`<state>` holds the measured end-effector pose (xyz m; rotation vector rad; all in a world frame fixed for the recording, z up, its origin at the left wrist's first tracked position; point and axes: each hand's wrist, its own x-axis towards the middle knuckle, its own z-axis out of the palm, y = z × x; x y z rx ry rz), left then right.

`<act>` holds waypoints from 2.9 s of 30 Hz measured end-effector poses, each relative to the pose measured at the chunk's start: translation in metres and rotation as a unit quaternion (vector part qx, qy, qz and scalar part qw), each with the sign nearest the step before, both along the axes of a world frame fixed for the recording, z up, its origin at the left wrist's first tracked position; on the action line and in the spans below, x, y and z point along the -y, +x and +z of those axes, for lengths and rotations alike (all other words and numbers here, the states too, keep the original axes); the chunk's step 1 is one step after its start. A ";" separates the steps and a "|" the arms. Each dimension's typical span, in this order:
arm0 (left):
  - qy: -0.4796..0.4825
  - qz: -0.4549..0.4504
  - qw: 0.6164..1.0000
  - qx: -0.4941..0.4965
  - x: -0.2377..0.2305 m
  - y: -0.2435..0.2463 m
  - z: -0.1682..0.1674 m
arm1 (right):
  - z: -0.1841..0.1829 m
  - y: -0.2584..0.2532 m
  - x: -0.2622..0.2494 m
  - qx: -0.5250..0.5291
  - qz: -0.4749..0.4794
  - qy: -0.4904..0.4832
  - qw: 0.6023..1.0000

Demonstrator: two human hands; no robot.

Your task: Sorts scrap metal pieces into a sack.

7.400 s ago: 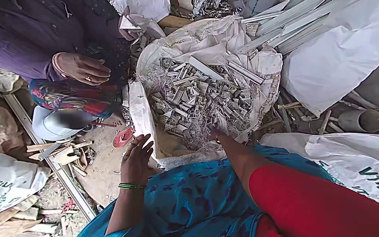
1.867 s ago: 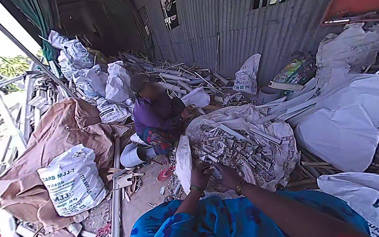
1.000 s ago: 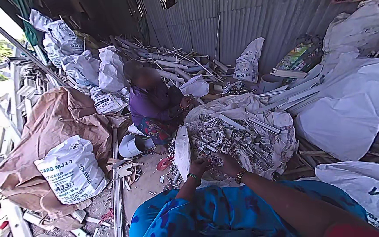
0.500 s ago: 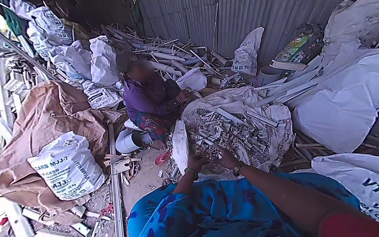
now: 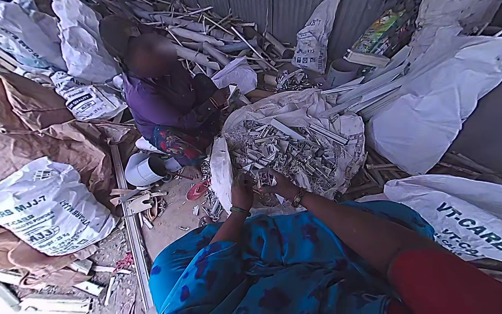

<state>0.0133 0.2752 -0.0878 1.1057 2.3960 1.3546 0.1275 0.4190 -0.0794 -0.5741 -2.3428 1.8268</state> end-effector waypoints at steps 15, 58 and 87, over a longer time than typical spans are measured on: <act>0.105 0.146 0.959 0.218 0.003 -0.018 0.012 | 0.011 0.003 0.004 -0.052 0.052 -0.115 0.991; -0.035 -0.139 0.986 -0.089 0.015 -0.015 0.021 | -0.004 0.007 -0.001 0.004 0.080 0.061 0.995; -0.047 -0.185 0.978 -0.083 0.015 -0.018 0.012 | -0.005 0.010 0.003 0.040 0.098 0.061 0.992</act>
